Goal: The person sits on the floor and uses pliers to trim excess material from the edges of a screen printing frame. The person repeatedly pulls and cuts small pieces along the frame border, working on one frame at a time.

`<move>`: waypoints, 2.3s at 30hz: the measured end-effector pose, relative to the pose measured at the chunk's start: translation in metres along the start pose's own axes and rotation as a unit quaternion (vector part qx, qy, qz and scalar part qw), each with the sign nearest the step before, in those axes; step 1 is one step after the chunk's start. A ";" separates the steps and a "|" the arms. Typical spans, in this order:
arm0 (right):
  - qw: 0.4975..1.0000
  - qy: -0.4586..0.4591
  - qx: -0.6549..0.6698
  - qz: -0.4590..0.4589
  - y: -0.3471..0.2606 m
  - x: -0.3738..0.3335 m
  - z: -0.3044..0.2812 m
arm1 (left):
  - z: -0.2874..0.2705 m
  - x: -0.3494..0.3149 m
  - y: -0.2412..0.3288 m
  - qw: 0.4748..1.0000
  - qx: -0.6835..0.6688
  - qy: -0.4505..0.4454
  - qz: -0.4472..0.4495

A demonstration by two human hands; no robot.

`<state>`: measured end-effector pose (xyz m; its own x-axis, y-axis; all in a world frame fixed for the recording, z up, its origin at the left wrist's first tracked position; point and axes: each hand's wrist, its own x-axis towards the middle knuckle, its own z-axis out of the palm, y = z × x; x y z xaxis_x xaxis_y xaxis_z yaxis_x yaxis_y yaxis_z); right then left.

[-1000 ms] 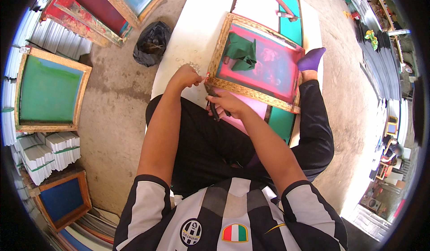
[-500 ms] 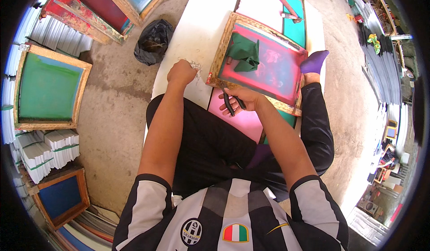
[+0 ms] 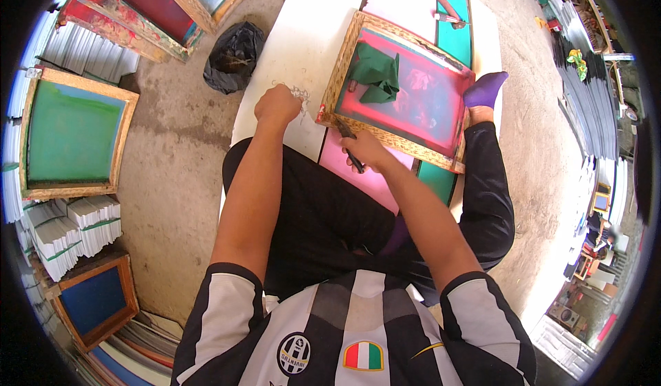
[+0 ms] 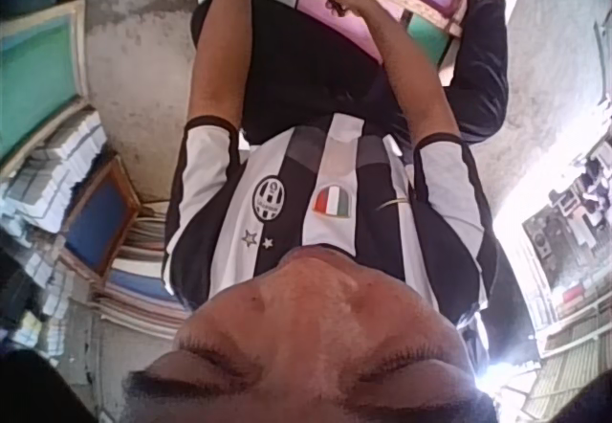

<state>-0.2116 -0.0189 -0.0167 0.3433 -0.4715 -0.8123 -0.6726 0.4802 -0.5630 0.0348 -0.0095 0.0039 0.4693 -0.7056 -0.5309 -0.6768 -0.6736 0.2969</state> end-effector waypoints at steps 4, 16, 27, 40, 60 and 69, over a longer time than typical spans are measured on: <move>0.995 0.059 -0.029 -0.074 0.015 0.004 0.016 | 0.000 -0.004 0.000 1.000 -0.001 0.025 0.000; 0.952 0.181 -0.184 -0.163 0.031 -0.007 0.038 | 0.017 0.001 -0.007 0.971 -0.169 -0.094 0.141; 0.990 -0.043 0.034 -0.130 0.004 -0.017 0.038 | 0.023 0.003 -0.008 0.936 -0.264 -0.154 0.173; 0.952 -0.177 0.245 0.046 0.013 -0.003 -0.012 | 0.028 0.012 -0.012 0.977 -0.116 -0.008 0.176; 0.919 0.239 -0.233 -0.208 0.050 0.027 0.037 | 0.002 0.002 -0.001 1.000 0.014 0.012 -0.009; 0.951 0.198 -0.179 -0.153 0.035 -0.002 0.050 | 0.005 -0.001 -0.006 0.999 -0.025 -0.004 0.036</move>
<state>-0.2033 0.0356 -0.0429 0.3335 -0.8246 -0.4569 -0.7855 0.0250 -0.6184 0.0354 -0.0039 -0.0008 0.4160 -0.7506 -0.5133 -0.6794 -0.6317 0.3732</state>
